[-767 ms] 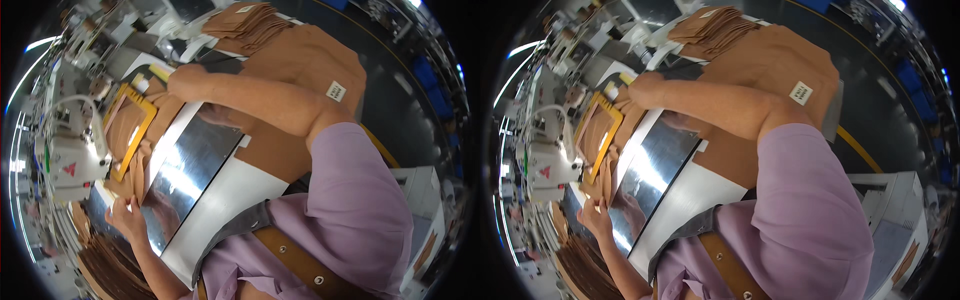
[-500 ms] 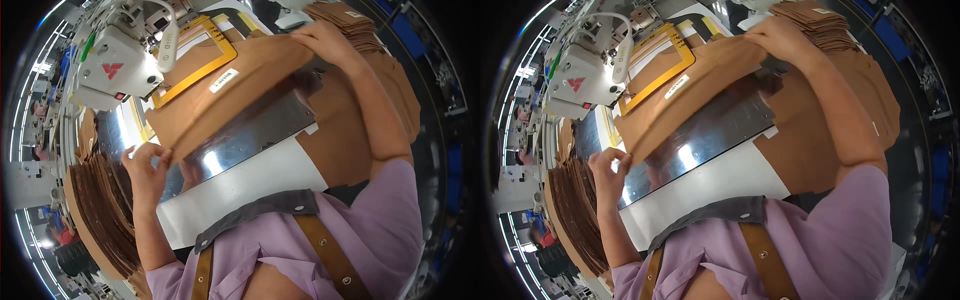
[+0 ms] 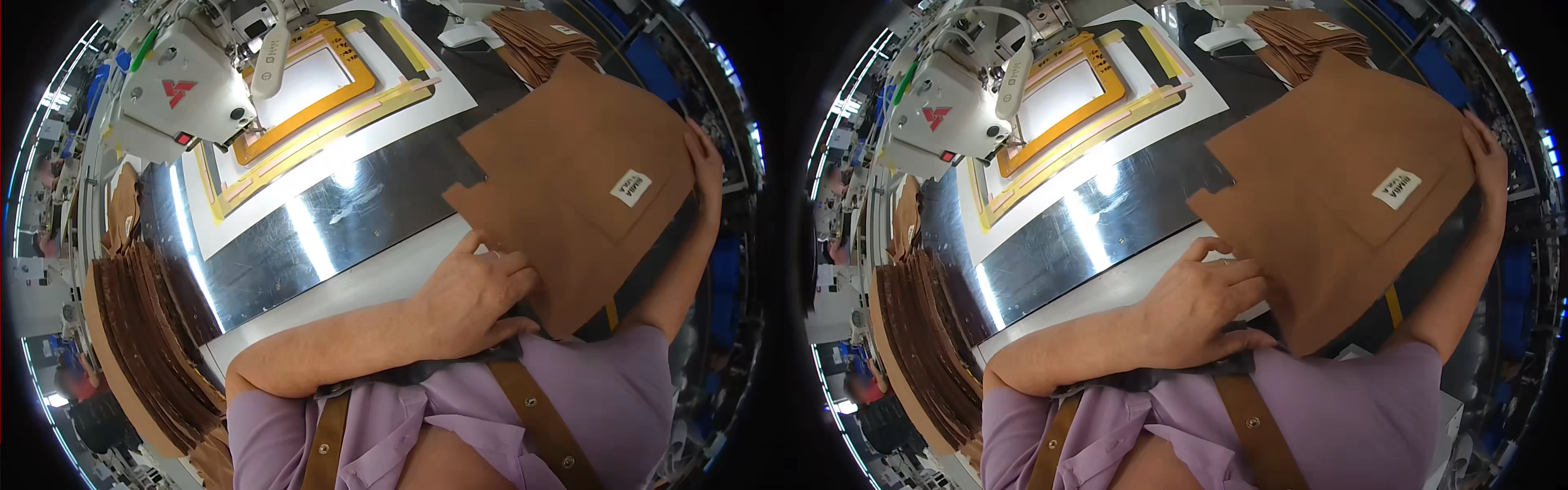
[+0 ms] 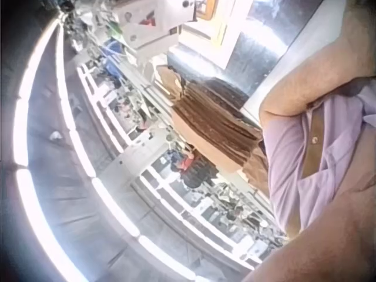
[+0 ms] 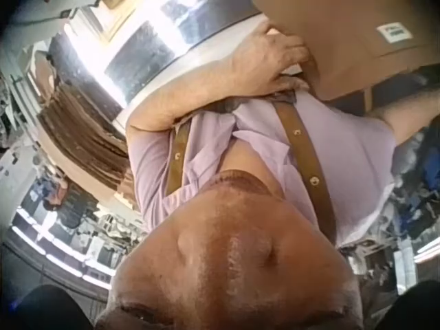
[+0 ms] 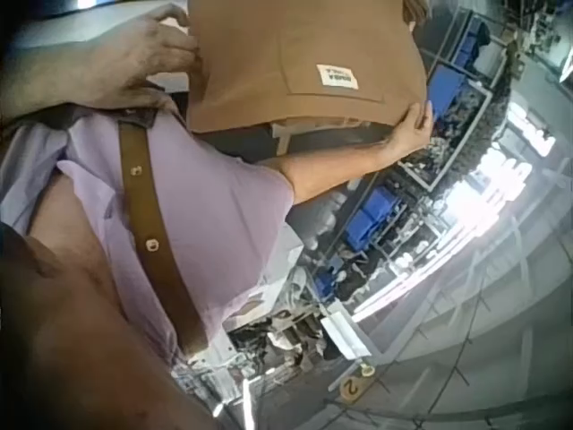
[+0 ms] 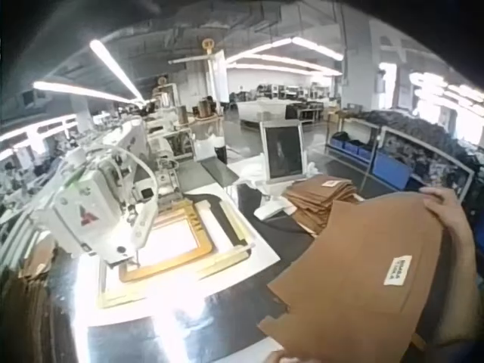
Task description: Operating an industrial sewing machine to assemble leather bags.
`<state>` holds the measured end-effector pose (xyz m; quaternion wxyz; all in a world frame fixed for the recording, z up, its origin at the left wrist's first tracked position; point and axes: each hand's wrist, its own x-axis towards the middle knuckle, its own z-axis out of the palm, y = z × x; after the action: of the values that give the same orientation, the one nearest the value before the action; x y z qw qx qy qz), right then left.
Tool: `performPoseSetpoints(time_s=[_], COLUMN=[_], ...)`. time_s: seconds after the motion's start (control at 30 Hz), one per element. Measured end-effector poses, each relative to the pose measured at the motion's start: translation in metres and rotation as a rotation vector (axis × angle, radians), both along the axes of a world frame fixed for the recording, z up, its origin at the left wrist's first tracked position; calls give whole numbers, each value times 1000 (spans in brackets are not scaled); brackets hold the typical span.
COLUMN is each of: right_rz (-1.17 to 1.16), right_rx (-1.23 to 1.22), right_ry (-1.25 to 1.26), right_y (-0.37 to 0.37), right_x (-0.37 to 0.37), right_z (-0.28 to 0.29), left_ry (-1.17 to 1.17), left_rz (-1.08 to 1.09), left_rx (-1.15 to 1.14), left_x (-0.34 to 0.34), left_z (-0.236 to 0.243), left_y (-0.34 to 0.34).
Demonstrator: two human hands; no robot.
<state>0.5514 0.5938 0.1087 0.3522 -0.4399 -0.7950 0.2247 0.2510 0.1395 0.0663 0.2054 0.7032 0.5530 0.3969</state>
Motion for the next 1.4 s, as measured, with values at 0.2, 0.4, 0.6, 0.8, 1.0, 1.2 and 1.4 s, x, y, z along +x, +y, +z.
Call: performPoseSetpoints(time_s=[0.2, 0.4, 0.6, 0.8, 1.0, 1.2, 1.4], right_rz=[-244, 333, 480, 426, 392, 472, 939], right_rx=[283, 188, 403, 449, 494, 289, 174], right_ry=[-230, -188, -348, -533, -494, -75, -6], right_y=[13, -81, -58, -51, -40, -63, -213], right_x=[28, -198, -367, -423, -427, -401, -397], right_z=[-49, -31, -84, -101, -108, -84, -70], left_ry=[121, 161, -31, -139, -177, -218, -522], left_rz=[42, 363, 677, 886, 909, 809, 831], left_rx=[-84, -189, -190, -184, -215, -168, -58], left_x=[-41, -76, -115, -142, -158, -165, -180], left_z=[-3, -1, -7, -18, -24, -29, -51], left_y=[-23, -61, -97, -133, -126, -96, -28])
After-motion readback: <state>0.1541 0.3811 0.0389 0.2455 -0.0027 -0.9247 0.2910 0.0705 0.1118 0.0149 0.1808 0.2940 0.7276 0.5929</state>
